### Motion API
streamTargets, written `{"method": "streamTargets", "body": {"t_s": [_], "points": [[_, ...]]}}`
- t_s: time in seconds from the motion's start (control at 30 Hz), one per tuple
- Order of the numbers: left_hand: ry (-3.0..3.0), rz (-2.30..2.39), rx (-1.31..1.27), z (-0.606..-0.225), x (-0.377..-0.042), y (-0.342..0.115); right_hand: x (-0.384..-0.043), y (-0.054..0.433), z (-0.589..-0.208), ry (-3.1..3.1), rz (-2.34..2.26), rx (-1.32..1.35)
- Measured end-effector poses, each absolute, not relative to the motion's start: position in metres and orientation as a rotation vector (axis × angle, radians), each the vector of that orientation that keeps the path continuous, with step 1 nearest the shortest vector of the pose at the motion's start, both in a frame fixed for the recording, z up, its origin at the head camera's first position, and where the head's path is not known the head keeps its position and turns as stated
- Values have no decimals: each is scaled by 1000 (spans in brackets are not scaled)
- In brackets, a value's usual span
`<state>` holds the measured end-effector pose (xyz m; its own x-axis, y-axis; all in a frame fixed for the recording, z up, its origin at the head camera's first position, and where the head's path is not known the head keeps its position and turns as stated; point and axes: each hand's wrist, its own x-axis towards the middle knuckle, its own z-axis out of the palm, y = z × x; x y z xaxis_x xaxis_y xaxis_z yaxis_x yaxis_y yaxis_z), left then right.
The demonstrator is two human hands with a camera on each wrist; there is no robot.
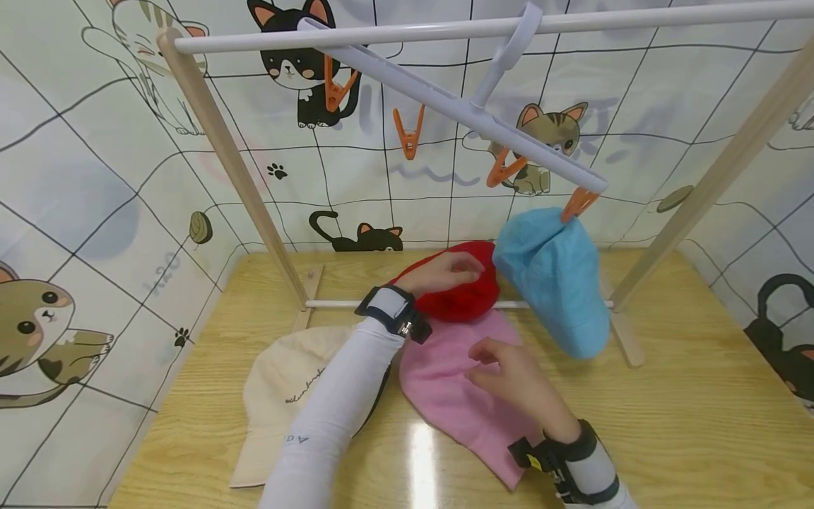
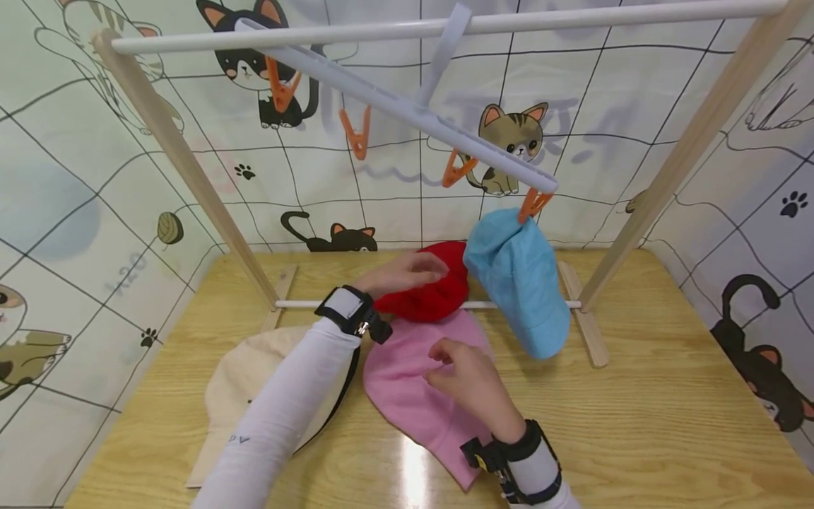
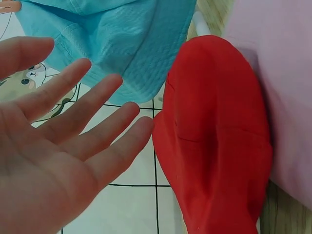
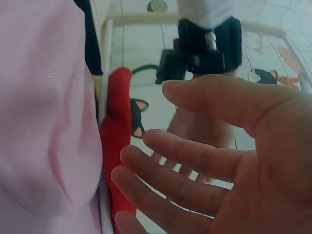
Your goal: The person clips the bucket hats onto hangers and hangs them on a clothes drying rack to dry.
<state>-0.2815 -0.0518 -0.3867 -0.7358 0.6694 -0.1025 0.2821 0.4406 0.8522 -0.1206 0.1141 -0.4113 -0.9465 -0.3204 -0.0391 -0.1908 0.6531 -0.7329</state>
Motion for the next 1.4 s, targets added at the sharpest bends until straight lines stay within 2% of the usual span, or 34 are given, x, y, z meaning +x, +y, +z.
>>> {"method": "streamTargets", "body": {"t_s": [0.47, 0.97, 1.4], "points": [[2265, 1225, 779, -391, -279, -58, -108, 64, -430, 2743, -981, -590], [2392, 954, 912, -396, -272, -66, -101, 36, -441, 2888, -674, -642], [2389, 934, 924, -397, -270, -68, -93, 29, -449, 2971, -544, -586]]}}
